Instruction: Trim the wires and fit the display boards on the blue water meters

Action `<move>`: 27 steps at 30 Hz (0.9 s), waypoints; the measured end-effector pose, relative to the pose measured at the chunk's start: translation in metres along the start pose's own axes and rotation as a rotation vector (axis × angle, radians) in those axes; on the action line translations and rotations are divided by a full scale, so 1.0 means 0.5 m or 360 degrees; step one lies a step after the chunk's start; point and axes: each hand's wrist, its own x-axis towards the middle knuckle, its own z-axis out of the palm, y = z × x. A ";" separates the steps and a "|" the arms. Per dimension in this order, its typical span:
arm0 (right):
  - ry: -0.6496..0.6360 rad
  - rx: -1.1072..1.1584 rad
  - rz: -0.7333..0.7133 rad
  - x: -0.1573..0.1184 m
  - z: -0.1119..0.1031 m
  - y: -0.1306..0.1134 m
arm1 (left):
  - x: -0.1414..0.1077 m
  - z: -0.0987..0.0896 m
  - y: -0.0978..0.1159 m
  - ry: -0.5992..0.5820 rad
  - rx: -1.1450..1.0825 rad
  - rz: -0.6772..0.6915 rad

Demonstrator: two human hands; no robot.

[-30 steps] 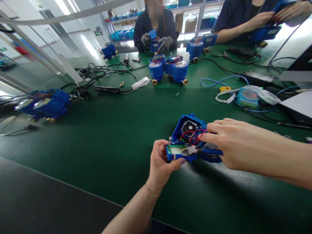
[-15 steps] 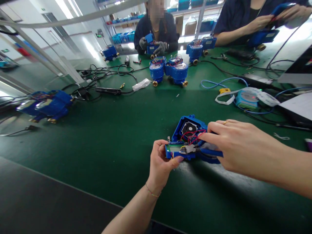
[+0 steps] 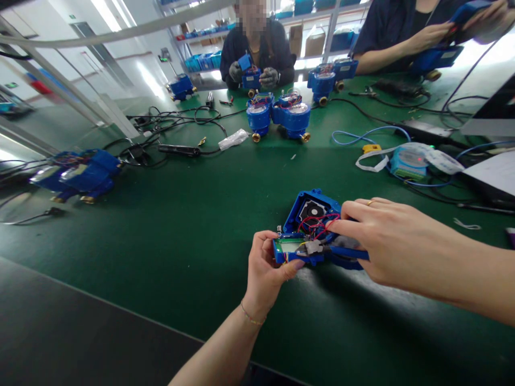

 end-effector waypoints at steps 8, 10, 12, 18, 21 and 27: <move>0.0009 -0.0099 -0.0027 0.001 -0.002 -0.008 | 0.000 0.002 0.004 0.0003 -0.0007 -0.0057; 0.0040 -0.0124 -0.0037 0.001 -0.004 -0.008 | -0.001 0.002 0.005 0.0003 -0.0012 -0.0068; 0.0066 -0.0138 -0.0047 0.000 -0.004 -0.006 | -0.001 0.002 0.004 0.0001 -0.0024 -0.0078; 0.0022 -0.0138 -0.0107 -0.002 0.001 -0.001 | -0.002 0.002 0.000 -0.0009 -0.0041 -0.0052; 0.0111 -0.0236 -0.0150 -0.007 0.000 -0.010 | -0.001 0.001 0.000 0.0007 -0.0037 -0.0052; 0.0466 -0.0646 -0.0141 -0.014 -0.014 -0.027 | 0.002 0.004 0.005 0.0085 0.0015 -0.0047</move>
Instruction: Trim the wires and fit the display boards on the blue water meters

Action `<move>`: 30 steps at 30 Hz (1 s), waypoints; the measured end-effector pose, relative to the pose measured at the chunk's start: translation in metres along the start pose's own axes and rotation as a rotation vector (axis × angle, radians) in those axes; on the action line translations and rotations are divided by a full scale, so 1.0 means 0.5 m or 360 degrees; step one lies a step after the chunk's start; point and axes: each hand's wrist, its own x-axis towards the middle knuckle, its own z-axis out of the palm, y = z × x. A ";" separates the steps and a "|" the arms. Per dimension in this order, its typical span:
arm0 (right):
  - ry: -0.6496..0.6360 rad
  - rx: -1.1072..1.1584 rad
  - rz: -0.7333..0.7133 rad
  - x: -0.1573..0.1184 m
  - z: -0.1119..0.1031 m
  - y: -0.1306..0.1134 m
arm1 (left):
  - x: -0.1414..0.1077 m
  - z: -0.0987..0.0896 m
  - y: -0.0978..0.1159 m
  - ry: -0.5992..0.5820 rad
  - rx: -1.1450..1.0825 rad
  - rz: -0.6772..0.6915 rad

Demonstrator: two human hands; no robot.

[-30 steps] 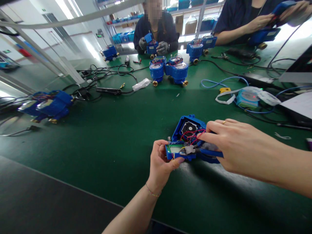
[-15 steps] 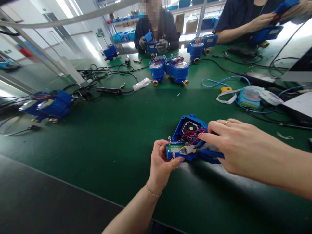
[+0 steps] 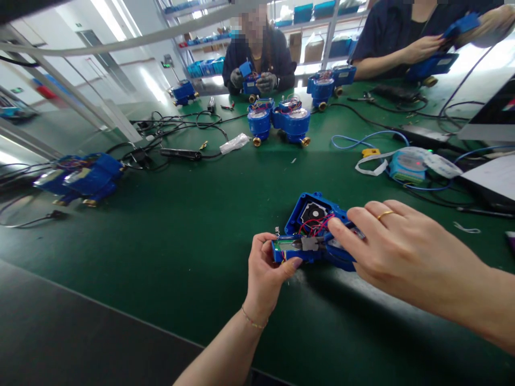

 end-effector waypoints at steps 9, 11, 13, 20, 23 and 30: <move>-0.0011 0.0443 0.0388 -0.004 -0.005 0.048 | -0.003 0.002 0.003 0.0006 -0.0025 -0.0036; -0.0022 0.0355 0.0278 -0.010 -0.004 0.044 | -0.003 0.001 0.003 0.0016 0.0074 0.0005; -0.0058 0.0302 0.0208 -0.016 -0.002 0.036 | -0.003 -0.003 0.002 0.0057 0.0194 0.0083; -0.0094 0.0294 0.0146 -0.024 0.005 0.021 | -0.004 -0.010 -0.004 0.0087 0.0286 0.0211; -0.0062 0.0298 0.0127 -0.024 0.006 0.019 | -0.006 -0.010 -0.008 0.0092 0.0323 0.0295; -0.0078 0.0262 0.0060 -0.016 -0.001 0.017 | -0.004 -0.015 -0.011 0.0002 0.0478 0.0576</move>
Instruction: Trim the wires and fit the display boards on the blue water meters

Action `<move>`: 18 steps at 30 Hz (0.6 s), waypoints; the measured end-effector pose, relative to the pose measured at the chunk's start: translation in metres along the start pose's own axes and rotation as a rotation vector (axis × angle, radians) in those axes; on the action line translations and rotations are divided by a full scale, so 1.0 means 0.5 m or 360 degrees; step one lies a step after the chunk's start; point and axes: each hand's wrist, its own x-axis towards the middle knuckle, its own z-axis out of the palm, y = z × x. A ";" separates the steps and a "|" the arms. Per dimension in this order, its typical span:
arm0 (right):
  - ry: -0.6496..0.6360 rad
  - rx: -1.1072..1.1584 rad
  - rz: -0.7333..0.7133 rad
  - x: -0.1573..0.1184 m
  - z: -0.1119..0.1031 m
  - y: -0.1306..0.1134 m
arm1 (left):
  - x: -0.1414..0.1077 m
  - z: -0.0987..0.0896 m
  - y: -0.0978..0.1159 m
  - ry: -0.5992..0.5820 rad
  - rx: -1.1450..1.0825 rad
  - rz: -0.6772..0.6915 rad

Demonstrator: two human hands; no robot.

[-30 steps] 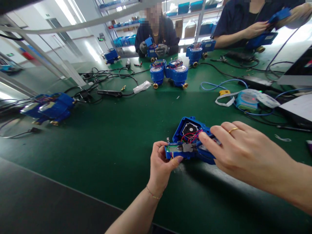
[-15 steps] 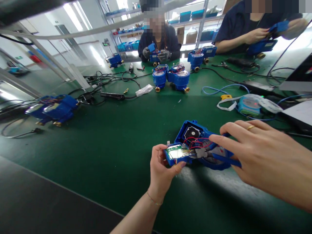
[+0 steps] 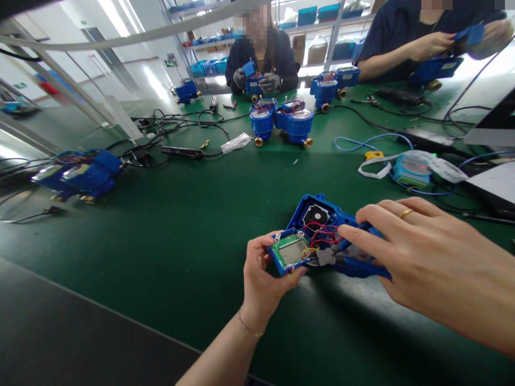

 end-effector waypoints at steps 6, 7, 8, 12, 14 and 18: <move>-0.0020 0.0008 -0.0053 -0.001 -0.003 0.002 | 0.003 -0.002 0.002 -0.0057 0.0068 0.0157; -0.0017 0.0015 -0.0056 -0.001 -0.002 0.003 | 0.003 -0.002 0.002 -0.0071 0.0067 0.0172; -0.0011 0.0020 -0.0058 -0.001 -0.001 0.003 | 0.003 -0.002 0.003 -0.0080 0.0068 0.0186; -0.0011 0.0015 -0.0075 0.004 0.004 0.004 | 0.004 -0.002 0.003 -0.0090 0.0073 0.0218; -0.0024 0.0009 -0.0084 0.006 0.004 0.004 | 0.004 -0.002 0.003 -0.0090 0.0076 0.0215; -0.0047 0.0003 -0.0108 0.005 -0.002 0.005 | 0.003 -0.003 0.007 -0.0086 0.0089 0.0149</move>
